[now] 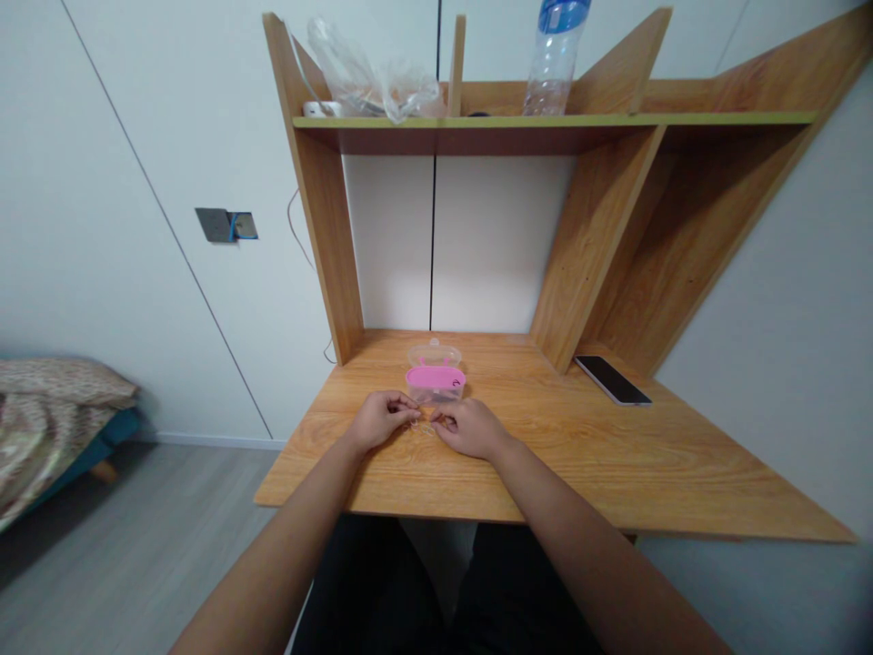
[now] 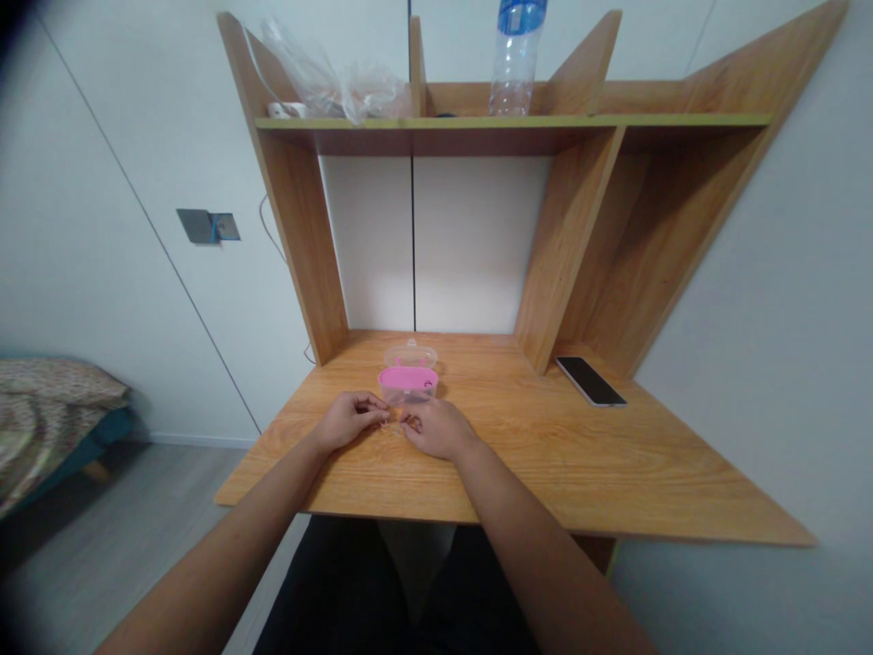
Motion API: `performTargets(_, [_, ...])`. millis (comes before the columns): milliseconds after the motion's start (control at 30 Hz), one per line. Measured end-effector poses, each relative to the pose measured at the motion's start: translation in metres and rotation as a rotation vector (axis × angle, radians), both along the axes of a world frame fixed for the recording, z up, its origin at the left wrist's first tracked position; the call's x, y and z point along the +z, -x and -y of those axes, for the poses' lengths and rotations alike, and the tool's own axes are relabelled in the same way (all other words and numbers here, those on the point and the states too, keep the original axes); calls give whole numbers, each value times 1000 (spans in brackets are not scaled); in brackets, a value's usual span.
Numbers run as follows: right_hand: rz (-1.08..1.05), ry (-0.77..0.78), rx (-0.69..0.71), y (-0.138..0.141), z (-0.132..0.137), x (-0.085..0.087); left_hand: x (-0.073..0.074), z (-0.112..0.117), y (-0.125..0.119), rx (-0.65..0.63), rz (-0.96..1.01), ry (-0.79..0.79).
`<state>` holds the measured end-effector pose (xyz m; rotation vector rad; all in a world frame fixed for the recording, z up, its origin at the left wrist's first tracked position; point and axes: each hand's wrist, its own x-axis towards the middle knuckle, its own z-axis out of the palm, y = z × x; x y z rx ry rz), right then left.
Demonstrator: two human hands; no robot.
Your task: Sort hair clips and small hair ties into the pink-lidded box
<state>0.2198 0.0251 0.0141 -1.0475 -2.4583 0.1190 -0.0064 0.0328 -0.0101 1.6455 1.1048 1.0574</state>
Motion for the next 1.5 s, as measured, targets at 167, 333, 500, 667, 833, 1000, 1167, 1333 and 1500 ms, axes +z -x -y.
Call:
performTargets(167, [0, 22, 48, 0, 0, -1, -1, -3, 3, 39, -41, -39])
performTargets(333, [-8, 29, 75, -1, 0, -2, -1, -4, 3, 62, -101, -88])
performTargets(500, [-26, 30, 79, -1, 0, -2, -5, -4, 2, 69, -173, -142])
performTargets(667, [-45, 33, 78, -1, 0, -3, -4, 0, 0, 45, -264, -235])
performTargets(833, [-56, 36, 80, 0, -1, -4, 5, 7, -1, -19, -396, -394])
performTargets(1000, [-62, 39, 84, 1, 0, -3, 10, 11, -2, -42, -473, -466])
performTargets(1167, [-63, 40, 82, 1, 0, -3, 11, 11, -3, -61, -504, -496])
performTargets(1333, [-65, 40, 81, 1, 0, -3, 11, 12, -4, -76, -501, -499])
performTargets(1500, [-64, 43, 82, 1, 0, -2, 12, 13, -4, -72, -486, -487])
